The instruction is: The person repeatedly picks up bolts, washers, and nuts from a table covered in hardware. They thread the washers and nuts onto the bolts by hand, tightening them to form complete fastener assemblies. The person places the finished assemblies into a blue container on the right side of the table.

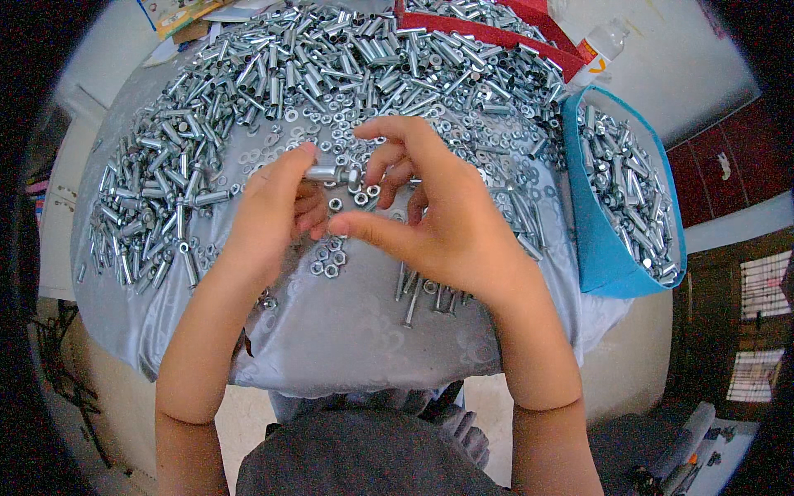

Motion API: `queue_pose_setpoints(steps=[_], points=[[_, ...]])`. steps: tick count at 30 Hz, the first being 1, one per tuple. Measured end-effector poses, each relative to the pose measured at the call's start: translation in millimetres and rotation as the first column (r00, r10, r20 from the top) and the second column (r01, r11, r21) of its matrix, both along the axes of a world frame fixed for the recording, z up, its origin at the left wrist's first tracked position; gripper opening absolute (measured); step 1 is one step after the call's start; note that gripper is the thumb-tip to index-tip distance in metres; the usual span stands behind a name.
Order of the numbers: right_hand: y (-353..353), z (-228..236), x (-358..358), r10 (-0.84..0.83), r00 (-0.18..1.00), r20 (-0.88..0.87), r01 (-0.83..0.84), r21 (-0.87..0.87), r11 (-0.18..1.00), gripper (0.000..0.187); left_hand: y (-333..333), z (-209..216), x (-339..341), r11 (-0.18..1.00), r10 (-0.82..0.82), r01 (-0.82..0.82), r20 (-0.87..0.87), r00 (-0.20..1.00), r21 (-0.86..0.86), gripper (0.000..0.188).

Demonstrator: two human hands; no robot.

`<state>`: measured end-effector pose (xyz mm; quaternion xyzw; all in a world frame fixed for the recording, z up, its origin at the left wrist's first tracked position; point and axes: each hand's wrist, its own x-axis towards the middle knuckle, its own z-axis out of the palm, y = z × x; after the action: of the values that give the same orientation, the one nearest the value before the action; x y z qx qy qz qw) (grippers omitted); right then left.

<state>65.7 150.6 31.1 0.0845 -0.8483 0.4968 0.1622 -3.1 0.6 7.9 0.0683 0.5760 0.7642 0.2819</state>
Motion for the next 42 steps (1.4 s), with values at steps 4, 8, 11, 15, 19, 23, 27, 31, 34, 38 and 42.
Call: queue_pose_setpoints(steps=[4, 8, 11, 15, 19, 23, 27, 31, 34, 38, 42], points=[[4, -6, -3, -0.005, 0.998, -0.07, 0.011, 0.088, 0.996, 0.023, 3, 1, 1, 0.999, 0.002, -0.003, 0.015, 1.0, 0.046, 0.034], [4, -5, 0, -0.007, 1.0, 0.026, 0.004, 0.113, 0.994, 0.024, 3, -3, 1, 0.998, -0.022, 0.022, -0.005, 1.0, 0.057, 0.034], [12, 0, 0, 0.055, 0.991, 0.124, -0.078, 0.192, 0.978, 0.02, 2, 0, 4, 0.999, -0.045, 0.047, -0.062, 0.997, 0.021, 0.035], [-1, 8, 2, -0.012, 1.0, 0.015, 0.012, -0.01, 1.0, 0.018, 1, 2, 3, 0.998, -0.05, 0.053, -0.071, 0.996, 0.04, 0.035], [10, -2, 0, 0.042, 0.999, 0.013, -0.044, 0.206, 0.978, 0.019, 1, 1, 4, 0.998, -0.048, 0.05, -0.052, 0.997, 0.023, 0.035], [2, -6, -2, 0.024, 0.998, -0.056, -0.017, 0.121, 0.992, 0.025, 1, 0, 5, 0.998, -0.06, 0.061, -0.062, 0.996, 0.0, 0.035], [8, -2, -1, 0.019, 0.998, -0.057, -0.003, 0.267, 0.964, 0.033, 1, 2, 5, 0.998, -0.063, 0.064, -0.069, 0.996, 0.015, 0.035], [7, -2, -3, 0.0, 0.992, -0.129, 0.027, 0.208, 0.978, 0.033, 1, 1, 6, 0.996, -0.081, 0.083, -0.068, 0.994, 0.03, 0.035], [9, -6, -7, 0.026, 0.977, -0.211, 0.043, 0.313, 0.949, 0.035, -1, -2, 4, 0.996, -0.074, 0.076, -0.05, 0.996, 0.044, 0.035], [16, 0, 1, 0.033, 0.998, -0.046, -0.013, 0.393, 0.92, 0.035, 1, -1, 4, 0.996, -0.077, 0.08, -0.071, 0.994, 0.041, 0.035], [4, -2, -4, -0.007, 0.986, -0.165, 0.048, 0.25, 0.967, 0.033, 0, -2, 3, 0.998, -0.062, 0.062, -0.048, 0.997, 0.008, 0.036]])
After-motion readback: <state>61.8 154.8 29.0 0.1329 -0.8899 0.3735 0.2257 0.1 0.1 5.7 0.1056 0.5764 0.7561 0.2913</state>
